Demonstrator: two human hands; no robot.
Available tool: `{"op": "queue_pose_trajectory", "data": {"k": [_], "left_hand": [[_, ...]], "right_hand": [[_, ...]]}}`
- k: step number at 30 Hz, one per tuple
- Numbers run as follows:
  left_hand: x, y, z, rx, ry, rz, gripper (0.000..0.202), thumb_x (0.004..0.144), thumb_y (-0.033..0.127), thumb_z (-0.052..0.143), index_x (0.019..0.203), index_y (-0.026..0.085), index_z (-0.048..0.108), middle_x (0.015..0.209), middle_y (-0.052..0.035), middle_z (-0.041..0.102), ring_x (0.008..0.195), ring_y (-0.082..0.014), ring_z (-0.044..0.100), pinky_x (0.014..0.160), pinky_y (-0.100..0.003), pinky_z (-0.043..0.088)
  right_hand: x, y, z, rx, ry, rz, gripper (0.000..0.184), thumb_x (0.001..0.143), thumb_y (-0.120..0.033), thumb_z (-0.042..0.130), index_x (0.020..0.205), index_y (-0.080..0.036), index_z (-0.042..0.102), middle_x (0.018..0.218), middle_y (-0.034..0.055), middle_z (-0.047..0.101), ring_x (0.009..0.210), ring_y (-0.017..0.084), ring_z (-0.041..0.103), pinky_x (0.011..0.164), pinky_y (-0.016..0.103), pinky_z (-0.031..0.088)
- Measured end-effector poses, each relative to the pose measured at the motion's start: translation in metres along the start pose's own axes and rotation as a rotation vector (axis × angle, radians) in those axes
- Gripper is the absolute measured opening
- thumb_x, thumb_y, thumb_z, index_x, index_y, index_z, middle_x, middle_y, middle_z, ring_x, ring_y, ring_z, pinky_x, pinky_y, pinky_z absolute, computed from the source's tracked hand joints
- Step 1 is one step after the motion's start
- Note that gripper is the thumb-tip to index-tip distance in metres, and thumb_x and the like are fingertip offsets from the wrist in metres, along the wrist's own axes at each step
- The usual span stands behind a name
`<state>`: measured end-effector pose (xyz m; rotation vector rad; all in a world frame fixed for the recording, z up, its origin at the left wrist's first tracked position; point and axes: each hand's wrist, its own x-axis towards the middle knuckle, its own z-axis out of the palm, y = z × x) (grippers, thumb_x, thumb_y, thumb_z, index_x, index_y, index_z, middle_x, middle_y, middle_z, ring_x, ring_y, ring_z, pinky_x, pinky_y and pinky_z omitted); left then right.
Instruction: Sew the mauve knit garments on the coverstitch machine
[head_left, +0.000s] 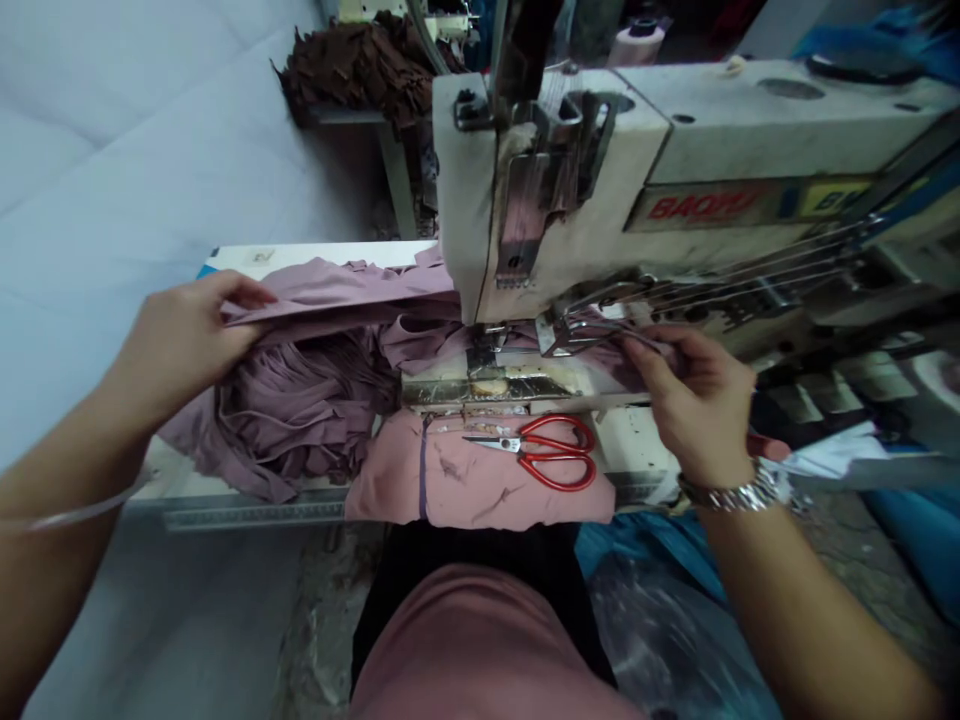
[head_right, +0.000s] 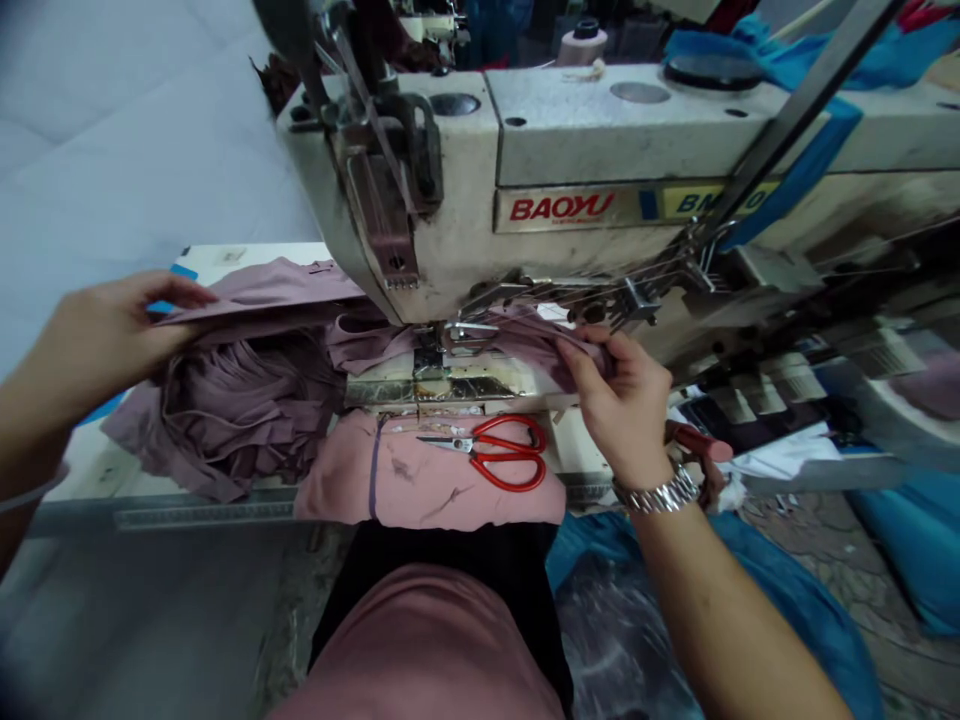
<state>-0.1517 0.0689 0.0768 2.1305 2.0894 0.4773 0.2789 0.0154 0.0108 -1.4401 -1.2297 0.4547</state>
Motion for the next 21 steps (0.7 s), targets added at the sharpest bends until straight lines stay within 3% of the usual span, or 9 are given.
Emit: {"op": "queue_pose_trajectory", "data": {"k": [2, 4, 6, 8, 10, 13, 14, 17, 21], "left_hand": [[-0.020, 0.001, -0.003, -0.172, -0.138, -0.098, 0.042, 0.080, 0.056, 0.058, 0.104, 0.023, 0.069, 0.071, 0.0046, 0.061, 0.061, -0.0132, 0.061, 0.059, -0.024, 0.053], [-0.032, -0.003, 0.004, -0.329, -0.198, -0.151, 0.045, 0.070, 0.062, 0.065, 0.093, 0.024, 0.071, 0.071, 0.0035, 0.064, 0.063, -0.0158, 0.062, 0.050, -0.024, 0.050], [-0.034, -0.010, 0.014, -0.498, -0.123, -0.224, 0.042, 0.068, 0.061, 0.067, 0.087, 0.024, 0.069, 0.082, 0.0014, 0.070, 0.081, -0.0222, 0.068, 0.055, -0.029, 0.056], [-0.029, -0.015, 0.023, -0.720, -0.026, -0.282, 0.043, 0.076, 0.061, 0.063, 0.101, 0.027, 0.065, 0.100, 0.0004, 0.072, 0.101, -0.0263, 0.067, 0.066, -0.037, 0.061], [-0.024, -0.006, 0.029, -0.884, 0.044, -0.199, 0.046, 0.091, 0.063, 0.045, 0.122, 0.031, 0.056, 0.121, -0.0002, 0.067, 0.118, -0.0259, 0.060, 0.079, -0.044, 0.062], [-0.027, 0.036, 0.043, -0.770, 0.020, 0.302, 0.050, 0.102, 0.054, 0.018, 0.137, 0.031, 0.046, 0.132, -0.0035, 0.062, 0.119, -0.0239, 0.059, 0.090, -0.048, 0.058], [-0.032, 0.054, 0.050, -0.634, -0.006, 0.523, 0.047, 0.103, 0.050, 0.023, 0.137, 0.029, 0.046, 0.129, -0.0054, 0.063, 0.115, -0.0234, 0.062, 0.090, -0.047, 0.058], [-0.047, 0.096, 0.078, -0.315, -0.097, 0.851, 0.042, 0.094, 0.041, 0.057, 0.130, 0.021, 0.055, 0.128, -0.0085, 0.064, 0.117, -0.0241, 0.060, 0.098, -0.041, 0.053], [-0.057, 0.104, 0.100, 0.201, 0.130, 0.981, 0.041, 0.094, 0.015, 0.053, 0.135, 0.018, 0.053, 0.119, -0.0119, 0.065, 0.100, -0.0232, 0.063, 0.079, -0.038, 0.053]], "right_hand": [[-0.019, 0.005, -0.014, 0.383, 0.013, 0.198, 0.029, 0.072, -0.038, 0.078, 0.091, -0.018, 0.071, 0.086, 0.0020, 0.069, 0.075, 0.013, 0.063, 0.071, 0.026, 0.052], [-0.028, 0.011, -0.024, 0.737, 0.062, 0.398, 0.032, 0.072, -0.044, 0.077, 0.089, -0.019, 0.070, 0.088, 0.0026, 0.070, 0.078, 0.014, 0.066, 0.070, 0.026, 0.056], [-0.031, 0.014, -0.030, 0.913, 0.160, 0.519, 0.034, 0.075, -0.051, 0.072, 0.088, -0.020, 0.069, 0.090, 0.0030, 0.070, 0.087, 0.017, 0.068, 0.073, 0.031, 0.059], [-0.032, 0.010, -0.028, 0.934, 0.197, 0.530, 0.034, 0.081, -0.057, 0.062, 0.088, -0.025, 0.068, 0.092, 0.0020, 0.071, 0.095, 0.020, 0.067, 0.079, 0.037, 0.060], [-0.037, -0.001, -0.015, 0.796, 0.197, 0.361, 0.036, 0.087, -0.060, 0.054, 0.090, -0.027, 0.069, 0.090, 0.0011, 0.071, 0.096, 0.021, 0.067, 0.082, 0.038, 0.059], [-0.046, -0.022, 0.017, 0.291, -0.004, -0.191, 0.032, 0.093, -0.049, 0.052, 0.095, -0.023, 0.071, 0.090, 0.0027, 0.070, 0.092, 0.019, 0.067, 0.083, 0.036, 0.057], [-0.047, -0.027, 0.028, 0.082, -0.196, -0.396, 0.030, 0.094, -0.043, 0.054, 0.101, -0.020, 0.071, 0.097, 0.0055, 0.071, 0.095, 0.020, 0.066, 0.085, 0.037, 0.056], [-0.041, -0.026, 0.044, -0.533, -0.604, -0.866, 0.041, 0.092, -0.032, 0.057, 0.127, -0.010, 0.060, 0.124, 0.0168, 0.062, 0.109, 0.027, 0.059, 0.087, 0.043, 0.053], [-0.022, -0.009, 0.030, -0.990, -0.572, -1.086, 0.050, 0.092, -0.016, 0.053, 0.142, -0.010, 0.046, 0.117, 0.0168, 0.063, 0.097, 0.026, 0.057, 0.075, 0.039, 0.050]]}}
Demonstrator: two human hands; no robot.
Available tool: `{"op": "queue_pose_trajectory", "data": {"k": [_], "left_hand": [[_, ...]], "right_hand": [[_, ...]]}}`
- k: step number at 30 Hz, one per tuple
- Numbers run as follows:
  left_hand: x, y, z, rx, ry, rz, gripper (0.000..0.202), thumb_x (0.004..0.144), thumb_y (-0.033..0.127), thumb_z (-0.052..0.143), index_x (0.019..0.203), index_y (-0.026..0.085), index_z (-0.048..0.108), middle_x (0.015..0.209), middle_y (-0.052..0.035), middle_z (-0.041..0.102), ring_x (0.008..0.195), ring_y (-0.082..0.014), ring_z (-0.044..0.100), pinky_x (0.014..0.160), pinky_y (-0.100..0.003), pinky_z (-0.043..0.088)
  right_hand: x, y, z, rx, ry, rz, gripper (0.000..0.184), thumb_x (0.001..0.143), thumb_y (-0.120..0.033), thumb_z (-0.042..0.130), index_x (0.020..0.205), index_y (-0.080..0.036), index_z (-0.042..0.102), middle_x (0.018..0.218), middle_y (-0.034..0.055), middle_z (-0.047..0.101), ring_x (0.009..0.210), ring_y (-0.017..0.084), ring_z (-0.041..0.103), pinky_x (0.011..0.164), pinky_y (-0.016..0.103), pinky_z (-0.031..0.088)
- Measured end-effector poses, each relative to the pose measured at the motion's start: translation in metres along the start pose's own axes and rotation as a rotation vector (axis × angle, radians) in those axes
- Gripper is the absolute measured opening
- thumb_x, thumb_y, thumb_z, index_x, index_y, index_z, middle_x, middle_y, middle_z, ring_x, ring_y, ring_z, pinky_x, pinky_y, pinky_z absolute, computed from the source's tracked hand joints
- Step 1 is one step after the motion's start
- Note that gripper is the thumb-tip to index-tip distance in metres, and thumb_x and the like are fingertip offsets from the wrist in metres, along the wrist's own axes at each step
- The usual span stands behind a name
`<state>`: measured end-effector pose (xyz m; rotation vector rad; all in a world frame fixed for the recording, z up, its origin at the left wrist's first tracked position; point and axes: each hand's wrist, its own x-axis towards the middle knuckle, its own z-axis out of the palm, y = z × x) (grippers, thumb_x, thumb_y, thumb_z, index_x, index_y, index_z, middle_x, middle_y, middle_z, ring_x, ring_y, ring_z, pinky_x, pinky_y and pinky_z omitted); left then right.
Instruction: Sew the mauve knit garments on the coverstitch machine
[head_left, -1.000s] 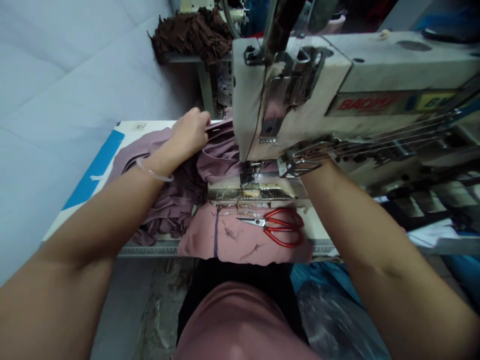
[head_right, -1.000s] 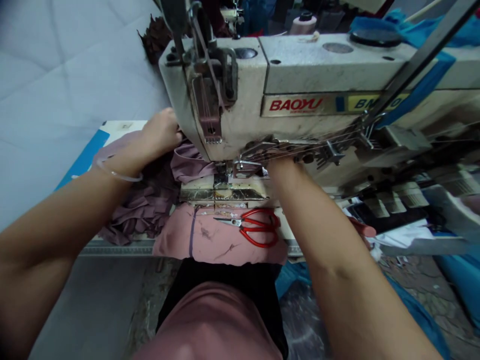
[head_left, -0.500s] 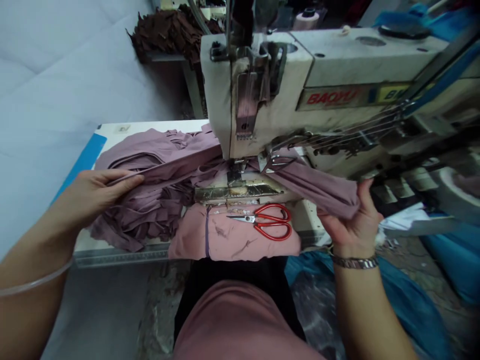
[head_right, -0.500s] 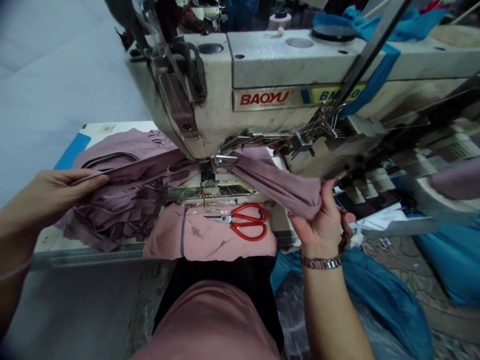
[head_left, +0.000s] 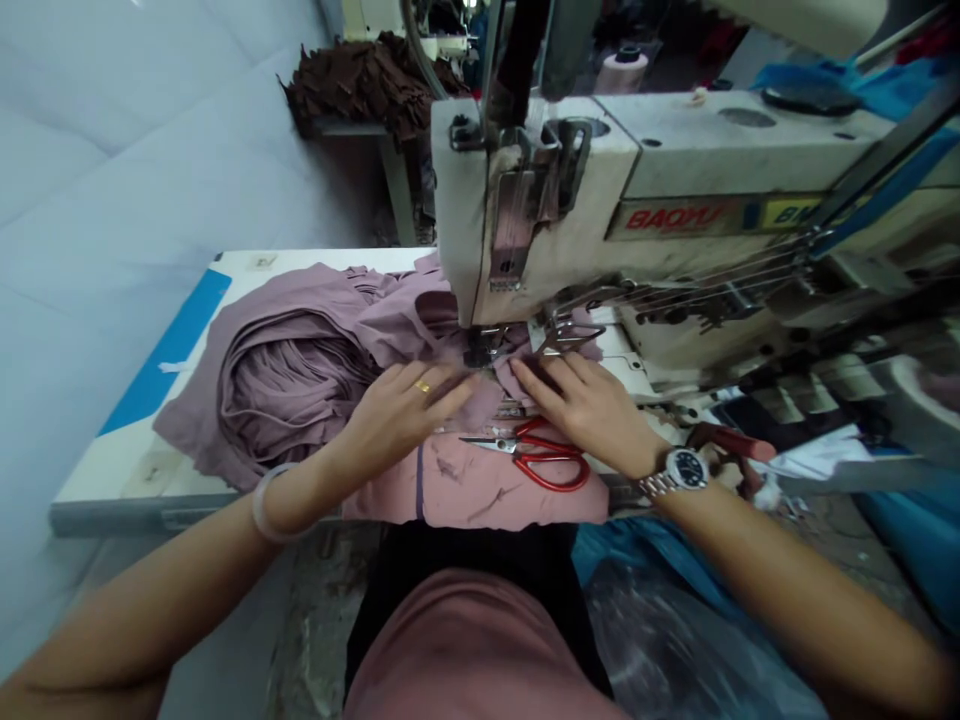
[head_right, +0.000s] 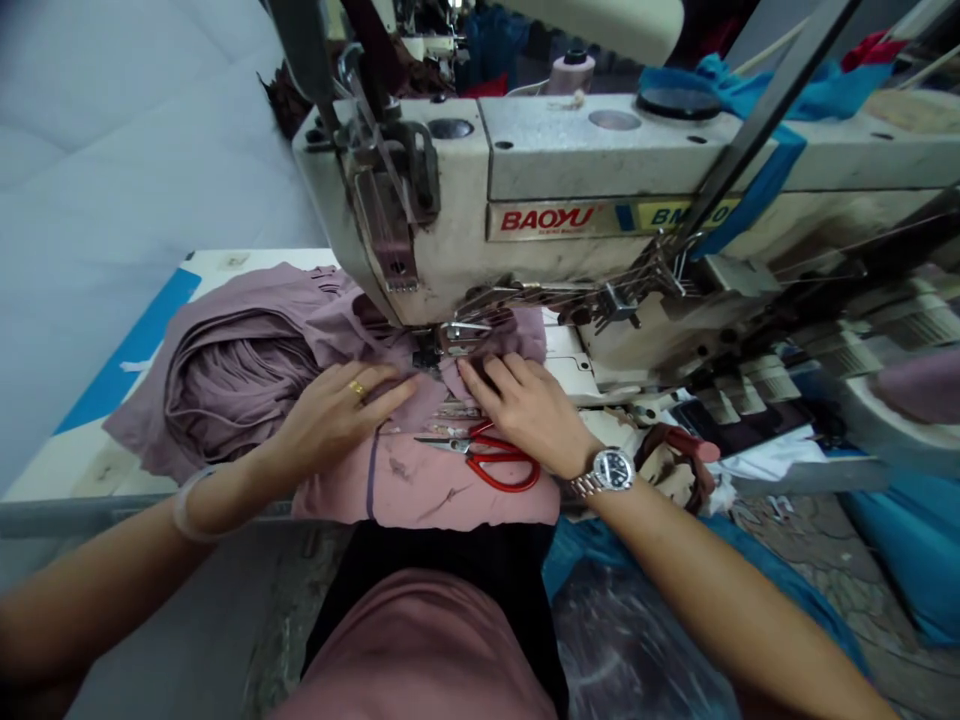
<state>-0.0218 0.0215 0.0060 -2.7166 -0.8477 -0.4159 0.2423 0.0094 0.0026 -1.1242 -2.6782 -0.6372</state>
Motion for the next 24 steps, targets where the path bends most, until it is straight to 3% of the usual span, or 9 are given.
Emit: {"op": "queue_pose_trajectory", "data": {"k": [3, 7, 11, 14, 19, 24], "left_hand": [[-0.005, 0.002, 0.002, 0.102, 0.073, 0.008, 0.034, 0.095, 0.012, 0.047, 0.126, 0.016, 0.060, 0.110, -0.0113, 0.066, 0.090, -0.0226, 0.062, 0.074, -0.037, 0.051], [-0.003, 0.015, 0.001, 0.056, 0.027, -0.066, 0.038, 0.094, 0.011, 0.043, 0.130, 0.003, 0.056, 0.123, -0.0173, 0.061, 0.111, -0.0278, 0.057, 0.092, -0.041, 0.050], [-0.004, 0.024, 0.004, 0.033, -0.012, -0.106, 0.045, 0.094, 0.011, 0.044, 0.139, 0.009, 0.049, 0.134, -0.0185, 0.053, 0.124, -0.0327, 0.049, 0.102, -0.046, 0.046], [-0.007, 0.023, 0.007, 0.044, 0.039, -0.117, 0.044, 0.093, 0.010, 0.045, 0.137, 0.014, 0.052, 0.133, -0.0174, 0.054, 0.121, -0.0319, 0.051, 0.097, -0.045, 0.047], [-0.007, 0.020, 0.006, 0.044, 0.010, -0.096, 0.041, 0.096, 0.014, 0.042, 0.136, 0.010, 0.051, 0.126, -0.0140, 0.059, 0.110, -0.0260, 0.056, 0.090, -0.040, 0.048], [-0.004, 0.025, 0.005, 0.082, 0.031, -0.180, 0.043, 0.094, 0.017, 0.046, 0.137, 0.016, 0.052, 0.126, -0.0140, 0.060, 0.107, -0.0277, 0.057, 0.082, -0.041, 0.048]], "right_hand": [[-0.010, 0.007, -0.001, -0.049, 0.047, -0.092, 0.045, 0.093, -0.012, 0.049, 0.138, -0.007, 0.049, 0.120, 0.0169, 0.063, 0.103, 0.026, 0.055, 0.077, 0.037, 0.048], [-0.008, -0.005, -0.004, 0.016, 0.093, -0.158, 0.042, 0.093, -0.014, 0.050, 0.133, 0.001, 0.051, 0.135, 0.0203, 0.055, 0.120, 0.030, 0.048, 0.094, 0.042, 0.045], [-0.002, -0.018, -0.004, 0.073, 0.096, -0.052, 0.042, 0.094, -0.021, 0.052, 0.133, -0.006, 0.053, 0.126, 0.0183, 0.061, 0.101, 0.026, 0.055, 0.079, 0.040, 0.048], [0.000, -0.027, -0.001, 0.084, 0.143, 0.030, 0.036, 0.092, -0.019, 0.052, 0.125, -0.006, 0.058, 0.123, 0.0179, 0.063, 0.097, 0.026, 0.056, 0.073, 0.039, 0.048], [0.000, -0.039, 0.006, 0.201, 0.185, 0.099, 0.037, 0.090, -0.012, 0.053, 0.126, -0.003, 0.057, 0.131, 0.0167, 0.059, 0.122, 0.029, 0.049, 0.098, 0.043, 0.047], [0.001, -0.047, 0.008, 0.201, 0.186, 0.127, 0.038, 0.090, -0.013, 0.054, 0.127, -0.005, 0.057, 0.135, 0.0142, 0.058, 0.121, 0.031, 0.050, 0.093, 0.045, 0.048]]}}
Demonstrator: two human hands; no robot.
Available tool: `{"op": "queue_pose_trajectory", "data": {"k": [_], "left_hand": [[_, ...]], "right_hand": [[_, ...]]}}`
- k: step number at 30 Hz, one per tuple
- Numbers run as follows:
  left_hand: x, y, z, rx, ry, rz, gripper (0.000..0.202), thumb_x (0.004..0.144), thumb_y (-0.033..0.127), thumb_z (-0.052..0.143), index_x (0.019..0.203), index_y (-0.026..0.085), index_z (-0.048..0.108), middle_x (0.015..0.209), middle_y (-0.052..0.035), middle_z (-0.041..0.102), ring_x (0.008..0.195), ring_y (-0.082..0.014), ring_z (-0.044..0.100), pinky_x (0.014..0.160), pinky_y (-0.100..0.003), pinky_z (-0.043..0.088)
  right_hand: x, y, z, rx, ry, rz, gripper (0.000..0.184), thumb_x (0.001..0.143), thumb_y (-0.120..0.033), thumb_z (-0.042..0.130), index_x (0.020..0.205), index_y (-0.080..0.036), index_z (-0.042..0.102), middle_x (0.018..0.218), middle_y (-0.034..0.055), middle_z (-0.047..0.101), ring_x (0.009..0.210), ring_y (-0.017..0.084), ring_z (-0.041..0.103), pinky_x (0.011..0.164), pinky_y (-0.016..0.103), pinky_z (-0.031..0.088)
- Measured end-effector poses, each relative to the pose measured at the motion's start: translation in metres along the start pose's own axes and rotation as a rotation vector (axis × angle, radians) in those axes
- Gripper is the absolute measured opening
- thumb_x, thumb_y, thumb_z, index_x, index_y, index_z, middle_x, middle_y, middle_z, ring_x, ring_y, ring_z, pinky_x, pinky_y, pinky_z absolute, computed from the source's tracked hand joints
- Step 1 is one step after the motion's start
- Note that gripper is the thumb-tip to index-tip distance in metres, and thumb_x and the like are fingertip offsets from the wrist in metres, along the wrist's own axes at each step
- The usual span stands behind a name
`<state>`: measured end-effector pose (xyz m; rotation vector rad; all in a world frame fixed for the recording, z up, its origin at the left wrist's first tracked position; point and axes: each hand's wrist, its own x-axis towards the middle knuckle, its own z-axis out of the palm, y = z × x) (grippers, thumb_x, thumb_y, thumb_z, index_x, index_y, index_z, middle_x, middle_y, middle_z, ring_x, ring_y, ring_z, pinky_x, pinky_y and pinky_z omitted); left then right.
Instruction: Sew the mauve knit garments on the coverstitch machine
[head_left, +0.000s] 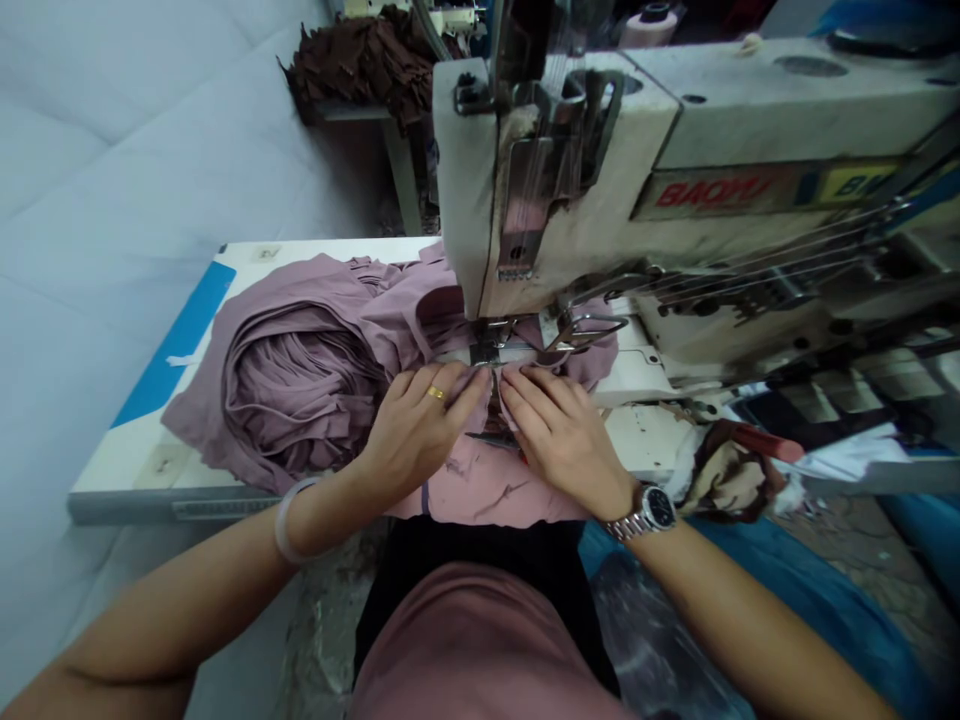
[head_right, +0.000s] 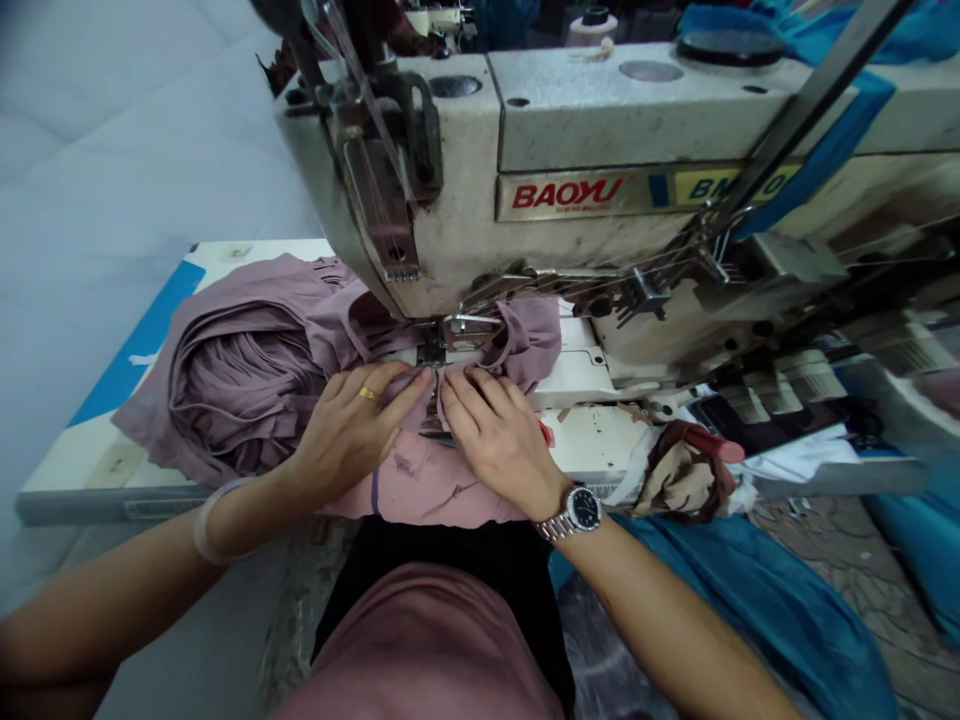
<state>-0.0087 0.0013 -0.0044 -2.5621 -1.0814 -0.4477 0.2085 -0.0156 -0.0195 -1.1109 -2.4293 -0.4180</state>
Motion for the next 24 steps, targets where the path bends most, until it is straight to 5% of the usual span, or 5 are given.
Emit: {"op": "queue_pose_trajectory", "data": {"k": [4, 8, 24], "left_hand": [[0.005, 0.007, -0.001, -0.043, -0.022, -0.009, 0.044, 0.094, 0.016, 0.047, 0.136, 0.007, 0.051, 0.129, -0.0156, 0.059, 0.113, -0.0275, 0.055, 0.089, -0.041, 0.047], [0.007, 0.010, -0.003, -0.061, -0.035, -0.037, 0.042, 0.095, 0.019, 0.046, 0.135, 0.010, 0.053, 0.128, -0.0148, 0.059, 0.112, -0.0280, 0.055, 0.087, -0.042, 0.048], [0.005, 0.007, 0.005, -0.174, -0.009, -0.028, 0.043, 0.092, 0.013, 0.048, 0.134, 0.007, 0.053, 0.132, -0.0150, 0.058, 0.118, -0.0269, 0.053, 0.095, -0.041, 0.048]], "right_hand": [[0.003, -0.003, 0.001, 0.063, 0.017, 0.056, 0.038, 0.091, -0.015, 0.053, 0.127, -0.004, 0.056, 0.134, 0.0152, 0.058, 0.120, 0.030, 0.051, 0.096, 0.044, 0.048], [0.006, -0.004, 0.001, 0.165, 0.044, 0.109, 0.036, 0.093, -0.016, 0.050, 0.128, -0.006, 0.055, 0.132, 0.0146, 0.059, 0.122, 0.027, 0.051, 0.100, 0.044, 0.046], [0.011, -0.005, -0.005, -0.040, -0.069, 0.010, 0.037, 0.094, -0.015, 0.048, 0.129, -0.006, 0.056, 0.137, 0.0124, 0.057, 0.117, 0.029, 0.050, 0.090, 0.042, 0.046]]}}
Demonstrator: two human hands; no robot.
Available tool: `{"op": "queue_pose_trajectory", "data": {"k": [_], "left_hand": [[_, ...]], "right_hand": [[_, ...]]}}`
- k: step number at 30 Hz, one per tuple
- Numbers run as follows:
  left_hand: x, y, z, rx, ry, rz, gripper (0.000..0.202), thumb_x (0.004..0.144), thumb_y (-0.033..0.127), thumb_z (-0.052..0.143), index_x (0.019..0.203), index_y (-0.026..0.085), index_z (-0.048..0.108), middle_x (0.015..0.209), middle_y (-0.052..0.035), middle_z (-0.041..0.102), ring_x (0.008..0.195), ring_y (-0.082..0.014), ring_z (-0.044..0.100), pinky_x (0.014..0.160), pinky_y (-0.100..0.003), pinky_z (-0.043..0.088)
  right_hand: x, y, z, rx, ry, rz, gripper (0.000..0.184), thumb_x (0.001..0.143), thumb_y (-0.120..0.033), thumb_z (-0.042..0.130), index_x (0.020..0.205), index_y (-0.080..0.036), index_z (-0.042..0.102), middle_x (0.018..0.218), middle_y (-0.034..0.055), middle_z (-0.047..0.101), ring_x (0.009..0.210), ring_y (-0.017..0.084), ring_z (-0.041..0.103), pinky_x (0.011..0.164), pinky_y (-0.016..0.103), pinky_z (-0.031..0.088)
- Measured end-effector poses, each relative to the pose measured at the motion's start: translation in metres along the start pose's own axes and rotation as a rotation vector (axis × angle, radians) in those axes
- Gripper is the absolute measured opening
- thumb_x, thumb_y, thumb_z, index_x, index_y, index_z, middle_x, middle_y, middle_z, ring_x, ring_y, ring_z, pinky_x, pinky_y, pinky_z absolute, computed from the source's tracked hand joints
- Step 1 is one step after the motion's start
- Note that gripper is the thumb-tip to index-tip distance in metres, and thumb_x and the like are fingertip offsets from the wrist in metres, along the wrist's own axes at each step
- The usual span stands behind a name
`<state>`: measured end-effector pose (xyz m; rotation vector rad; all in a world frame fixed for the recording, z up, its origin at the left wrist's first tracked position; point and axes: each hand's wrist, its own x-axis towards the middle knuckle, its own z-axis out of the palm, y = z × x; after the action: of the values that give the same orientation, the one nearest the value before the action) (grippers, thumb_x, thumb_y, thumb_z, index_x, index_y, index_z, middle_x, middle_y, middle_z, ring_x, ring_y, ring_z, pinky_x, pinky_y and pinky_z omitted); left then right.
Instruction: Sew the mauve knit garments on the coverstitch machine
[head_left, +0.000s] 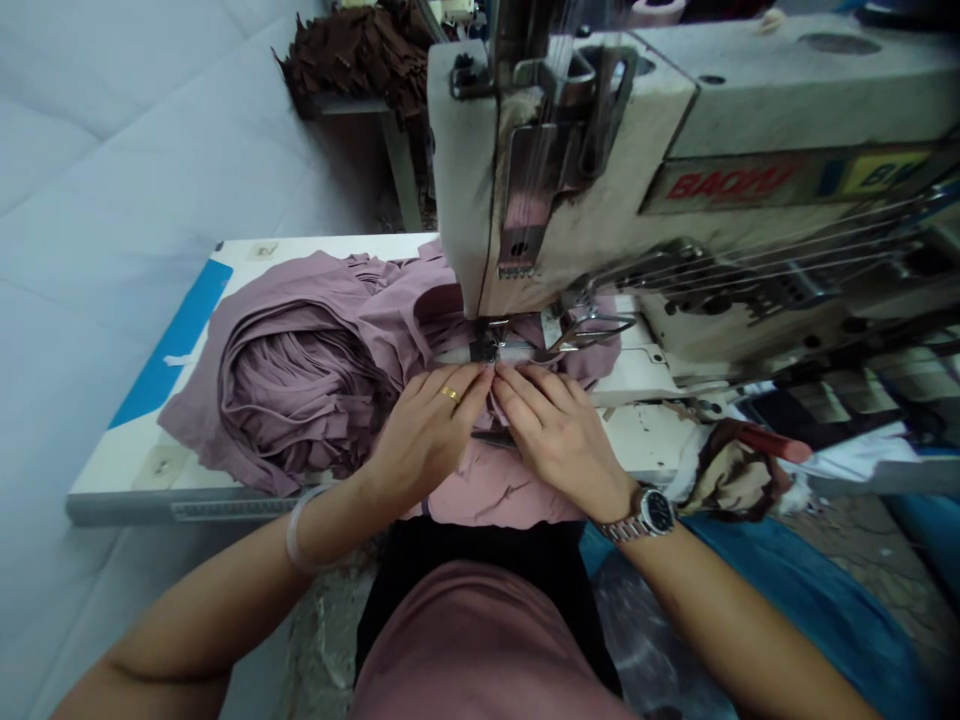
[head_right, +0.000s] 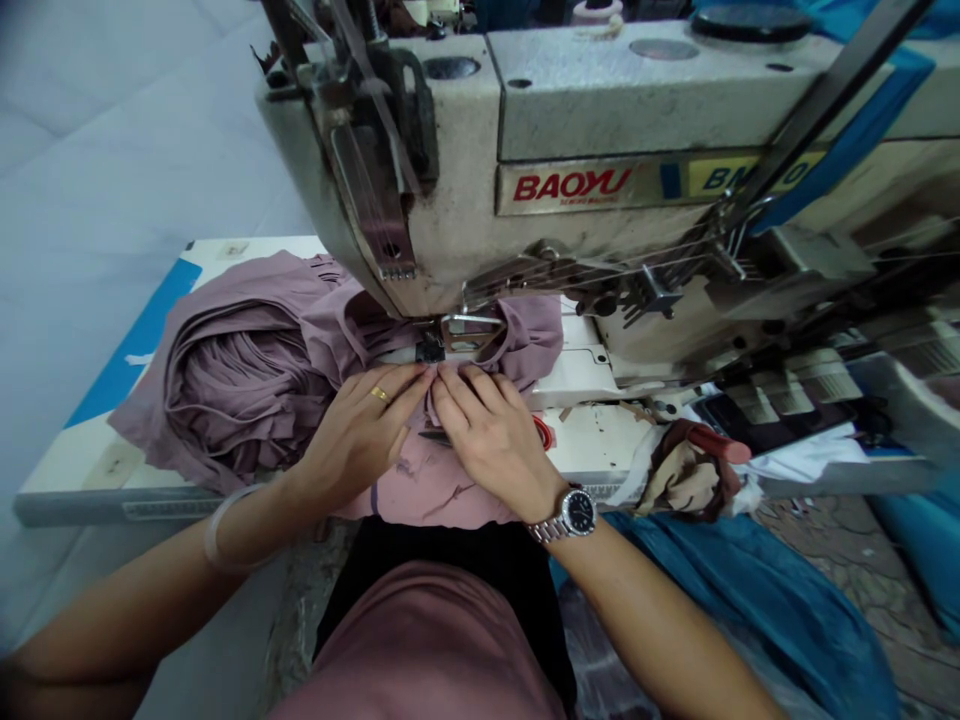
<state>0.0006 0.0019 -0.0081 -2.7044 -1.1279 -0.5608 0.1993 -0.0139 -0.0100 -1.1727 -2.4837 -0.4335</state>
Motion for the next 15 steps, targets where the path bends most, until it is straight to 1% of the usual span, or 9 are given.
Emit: {"op": "queue_pose_trajectory", "data": {"k": [4, 7, 12, 15], "left_hand": [[-0.0003, -0.0018, 0.0003, -0.021, 0.008, 0.001, 0.043, 0.091, 0.011, 0.048, 0.134, 0.010, 0.053, 0.132, -0.0146, 0.058, 0.118, -0.0263, 0.054, 0.094, -0.041, 0.049], [0.0005, -0.0019, 0.0003, -0.010, 0.011, 0.001, 0.043, 0.091, 0.012, 0.047, 0.134, 0.009, 0.053, 0.131, -0.0147, 0.058, 0.116, -0.0262, 0.054, 0.093, -0.040, 0.049], [0.0033, -0.0007, -0.0001, 0.035, -0.003, -0.008, 0.042, 0.092, 0.013, 0.047, 0.133, 0.008, 0.053, 0.130, -0.0146, 0.059, 0.114, -0.0266, 0.054, 0.090, -0.040, 0.047], [0.0063, -0.0006, -0.0004, 0.067, -0.008, -0.027, 0.041, 0.093, 0.014, 0.047, 0.133, 0.008, 0.053, 0.130, -0.0142, 0.059, 0.112, -0.0265, 0.055, 0.089, -0.040, 0.047]], "right_hand": [[-0.0001, 0.0000, -0.0002, 0.010, -0.004, 0.014, 0.037, 0.095, -0.016, 0.047, 0.130, -0.007, 0.056, 0.137, 0.0120, 0.056, 0.118, 0.028, 0.049, 0.089, 0.042, 0.045], [-0.0011, -0.0001, 0.0009, 0.023, -0.001, 0.018, 0.037, 0.094, -0.016, 0.048, 0.130, -0.007, 0.056, 0.138, 0.0123, 0.056, 0.118, 0.028, 0.048, 0.089, 0.042, 0.045], [0.0012, 0.0024, 0.0041, 0.086, 0.029, 0.055, 0.037, 0.094, -0.019, 0.050, 0.128, -0.005, 0.057, 0.135, 0.0145, 0.057, 0.118, 0.027, 0.049, 0.096, 0.041, 0.044], [0.0056, 0.0046, 0.0054, 0.083, 0.035, 0.055, 0.039, 0.095, -0.023, 0.050, 0.129, -0.005, 0.056, 0.132, 0.0138, 0.059, 0.119, 0.027, 0.049, 0.097, 0.041, 0.043]]}}
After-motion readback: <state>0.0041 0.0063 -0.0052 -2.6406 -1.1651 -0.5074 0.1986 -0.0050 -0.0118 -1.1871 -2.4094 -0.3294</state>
